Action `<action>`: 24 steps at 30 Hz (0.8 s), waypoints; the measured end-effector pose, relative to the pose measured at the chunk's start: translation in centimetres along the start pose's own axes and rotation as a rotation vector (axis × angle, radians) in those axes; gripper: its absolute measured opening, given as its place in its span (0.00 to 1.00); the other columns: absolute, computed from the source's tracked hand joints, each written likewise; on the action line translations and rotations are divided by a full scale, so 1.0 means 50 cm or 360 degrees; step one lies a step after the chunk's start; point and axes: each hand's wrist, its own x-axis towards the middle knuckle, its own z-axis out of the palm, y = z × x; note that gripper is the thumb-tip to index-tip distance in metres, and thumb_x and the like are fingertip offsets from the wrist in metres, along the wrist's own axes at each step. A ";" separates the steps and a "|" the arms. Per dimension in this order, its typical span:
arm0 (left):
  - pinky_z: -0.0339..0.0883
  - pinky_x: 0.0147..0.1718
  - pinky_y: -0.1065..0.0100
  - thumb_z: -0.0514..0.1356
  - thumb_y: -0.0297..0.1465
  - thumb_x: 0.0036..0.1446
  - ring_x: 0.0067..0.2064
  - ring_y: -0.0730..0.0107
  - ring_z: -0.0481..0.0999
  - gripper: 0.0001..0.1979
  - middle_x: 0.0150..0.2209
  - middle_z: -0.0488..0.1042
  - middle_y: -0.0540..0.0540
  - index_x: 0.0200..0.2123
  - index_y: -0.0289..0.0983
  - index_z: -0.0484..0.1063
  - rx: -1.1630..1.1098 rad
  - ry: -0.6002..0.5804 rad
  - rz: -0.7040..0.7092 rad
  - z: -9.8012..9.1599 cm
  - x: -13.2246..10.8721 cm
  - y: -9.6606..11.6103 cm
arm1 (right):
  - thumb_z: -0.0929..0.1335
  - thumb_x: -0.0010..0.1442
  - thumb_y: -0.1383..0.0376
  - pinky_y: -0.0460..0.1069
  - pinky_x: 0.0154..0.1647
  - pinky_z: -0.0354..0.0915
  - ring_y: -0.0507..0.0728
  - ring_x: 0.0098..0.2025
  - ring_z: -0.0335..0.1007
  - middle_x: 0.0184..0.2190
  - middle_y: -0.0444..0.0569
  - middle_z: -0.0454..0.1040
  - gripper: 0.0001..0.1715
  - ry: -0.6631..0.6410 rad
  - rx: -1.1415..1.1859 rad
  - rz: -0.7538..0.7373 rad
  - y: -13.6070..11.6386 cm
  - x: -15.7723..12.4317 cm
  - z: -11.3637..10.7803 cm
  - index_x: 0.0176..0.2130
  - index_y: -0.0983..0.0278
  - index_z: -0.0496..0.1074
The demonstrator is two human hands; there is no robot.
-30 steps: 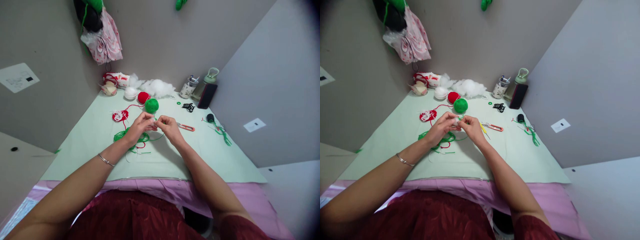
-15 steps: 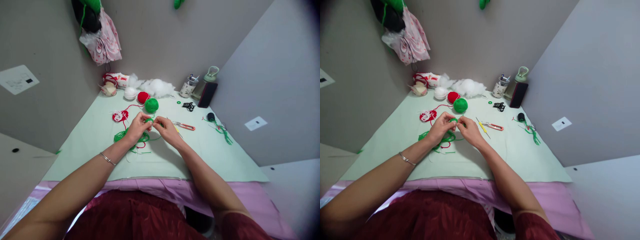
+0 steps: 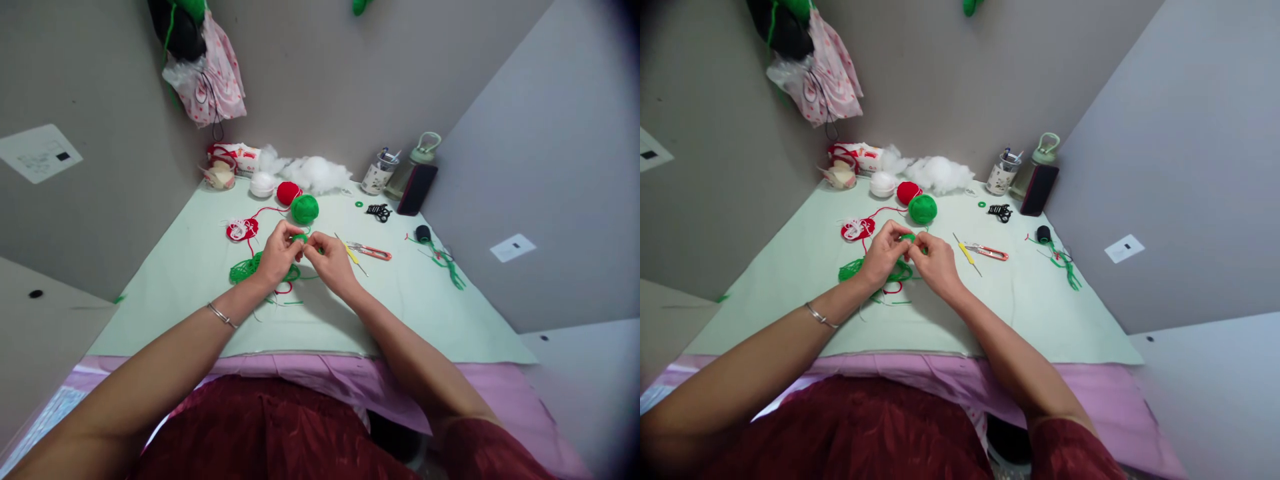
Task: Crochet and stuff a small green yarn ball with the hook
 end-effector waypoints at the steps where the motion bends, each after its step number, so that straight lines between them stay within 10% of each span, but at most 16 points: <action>1: 0.66 0.26 0.73 0.68 0.24 0.50 0.25 0.78 0.71 0.12 0.29 0.72 0.55 0.35 0.38 0.68 -0.0005 0.0005 -0.0037 -0.003 0.002 0.000 | 0.66 0.58 0.60 0.49 0.31 0.53 0.53 0.26 0.56 0.21 0.41 0.66 0.12 0.0001 -0.0035 -0.0008 0.001 -0.002 0.003 0.25 0.60 0.68; 24: 0.79 0.45 0.59 0.73 0.29 0.52 0.36 0.66 0.84 0.16 0.33 0.82 0.46 0.41 0.36 0.72 -0.0280 -0.0311 -0.0363 -0.021 0.005 0.021 | 0.70 0.56 0.53 0.48 0.28 0.54 0.51 0.25 0.54 0.20 0.39 0.62 0.19 -0.0057 0.0221 0.0116 0.026 0.027 -0.030 0.23 0.60 0.63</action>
